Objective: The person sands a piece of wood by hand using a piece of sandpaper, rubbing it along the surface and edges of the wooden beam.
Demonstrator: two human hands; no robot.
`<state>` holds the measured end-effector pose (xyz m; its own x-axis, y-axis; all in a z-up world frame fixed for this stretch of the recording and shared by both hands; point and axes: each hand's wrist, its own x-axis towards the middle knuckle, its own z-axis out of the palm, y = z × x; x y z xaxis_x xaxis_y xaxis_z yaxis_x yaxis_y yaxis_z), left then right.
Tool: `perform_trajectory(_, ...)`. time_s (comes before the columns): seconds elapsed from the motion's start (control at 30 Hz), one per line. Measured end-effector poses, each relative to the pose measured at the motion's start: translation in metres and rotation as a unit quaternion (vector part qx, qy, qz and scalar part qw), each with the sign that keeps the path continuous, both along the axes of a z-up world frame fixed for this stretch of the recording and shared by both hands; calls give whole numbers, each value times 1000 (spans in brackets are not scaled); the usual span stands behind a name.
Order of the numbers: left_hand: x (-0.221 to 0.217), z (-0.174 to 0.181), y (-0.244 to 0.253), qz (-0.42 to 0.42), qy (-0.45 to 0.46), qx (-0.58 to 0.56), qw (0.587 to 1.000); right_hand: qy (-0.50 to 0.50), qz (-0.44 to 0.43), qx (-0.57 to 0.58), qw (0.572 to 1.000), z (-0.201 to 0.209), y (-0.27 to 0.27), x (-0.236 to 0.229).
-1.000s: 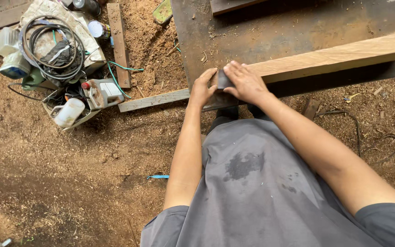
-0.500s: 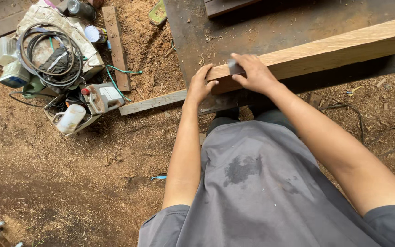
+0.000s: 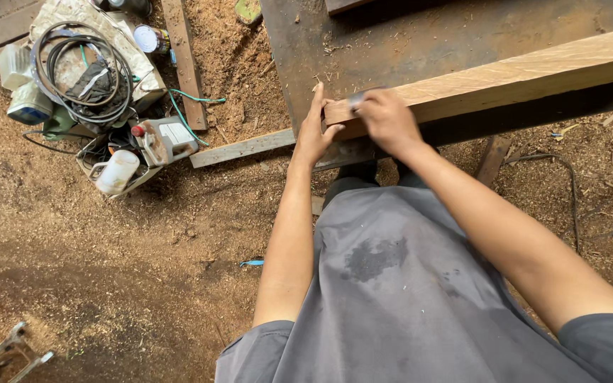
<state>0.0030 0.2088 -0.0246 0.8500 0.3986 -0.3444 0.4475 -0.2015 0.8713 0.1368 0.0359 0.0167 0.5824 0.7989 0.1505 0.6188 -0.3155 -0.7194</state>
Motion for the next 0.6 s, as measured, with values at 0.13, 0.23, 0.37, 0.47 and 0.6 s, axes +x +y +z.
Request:
perform_trajectory(0.13,5,1,-5,4,-12,30,999,-6,-68,6,998,10,-3,-4)
perform_trajectory(0.23,2,-11,4,-15,-37,43,998,17,-20,29,999,4,26,-33)
perform_trajectory(0.37,-7,-7,-1,-17,-60,71,996,-13,37,-26,999,0,10,-27)
perform_trajectory(0.47,-16,6,-14,-29,-58,98,993,-50,-36,-87,994,0,-45,0)
perform_trajectory(0.6,-39,22,-39,-51,-14,157,986,-125,-102,-101,982,1,-85,-13)
